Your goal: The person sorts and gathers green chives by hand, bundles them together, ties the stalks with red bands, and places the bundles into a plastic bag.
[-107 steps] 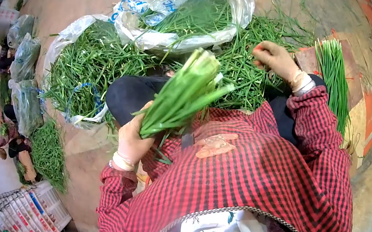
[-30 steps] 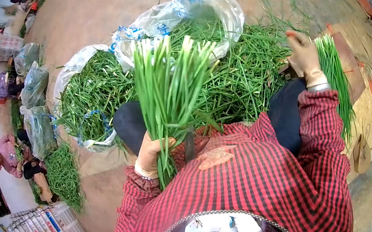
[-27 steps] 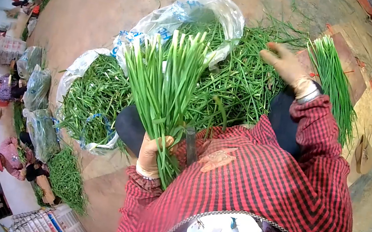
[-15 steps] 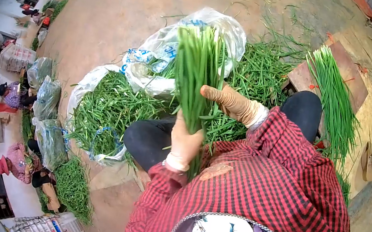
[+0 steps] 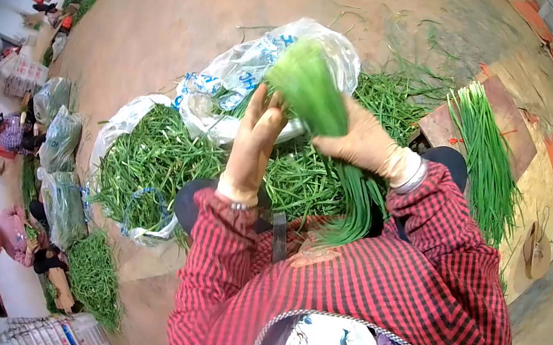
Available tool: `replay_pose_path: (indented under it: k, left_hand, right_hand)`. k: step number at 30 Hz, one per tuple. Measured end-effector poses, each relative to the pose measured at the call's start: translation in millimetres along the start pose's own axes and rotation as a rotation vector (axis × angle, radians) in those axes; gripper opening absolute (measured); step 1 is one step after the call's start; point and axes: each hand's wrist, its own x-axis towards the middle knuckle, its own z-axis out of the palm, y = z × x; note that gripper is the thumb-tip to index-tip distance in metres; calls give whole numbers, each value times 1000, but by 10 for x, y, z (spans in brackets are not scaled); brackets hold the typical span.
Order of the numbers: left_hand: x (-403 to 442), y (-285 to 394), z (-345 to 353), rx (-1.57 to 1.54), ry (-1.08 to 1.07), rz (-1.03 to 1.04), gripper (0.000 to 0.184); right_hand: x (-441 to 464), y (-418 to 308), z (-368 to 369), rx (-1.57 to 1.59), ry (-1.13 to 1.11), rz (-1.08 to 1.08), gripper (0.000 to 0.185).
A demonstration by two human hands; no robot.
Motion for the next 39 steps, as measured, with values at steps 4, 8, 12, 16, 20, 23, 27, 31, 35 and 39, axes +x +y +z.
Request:
replay_pose_path:
  k: [4, 8, 12, 16, 20, 23, 27, 31, 35, 39]
  left_hand:
    - [180, -108, -9, -56, 18, -63, 51]
    - [148, -203, -151, -355, -22, -188, 54]
    - [71, -121, -155, -386, -88, -271, 58]
    - [10, 18, -74, -393, -174, -263, 61]
    - [-39, 92, 100, -413, -159, -262, 59]
    - [-46, 62, 4, -350, -159, -279, 55]
    - [-67, 89, -40, -279, -202, -310, 54]
    - [-81, 96, -57, -239, -222, -279, 63]
    - [-87, 151, -12, -163, -155, -230, 67]
    - [-11, 72, 57, -234, -155, -239, 63]
  right_hand:
    - [-143, -182, 309, -551, -212, 193, 84]
    - [-288, -25, 359, -335, -200, 20, 88]
    - [-281, -211, 270, -592, -433, 98, 79]
    - [-19, -486, -121, -452, -195, 4, 45]
    - [69, -570, -112, -407, -37, -363, 20]
    - [69, -533, 11, -654, 17, -485, 19]
    - [84, -571, 40, -732, -30, -440, 16]
    - [212, -517, -178, -706, 191, -474, 15]
    - [296, -529, -332, -630, 86, -176, 17]
    - [135, -740, -143, -593, -233, -220, 22]
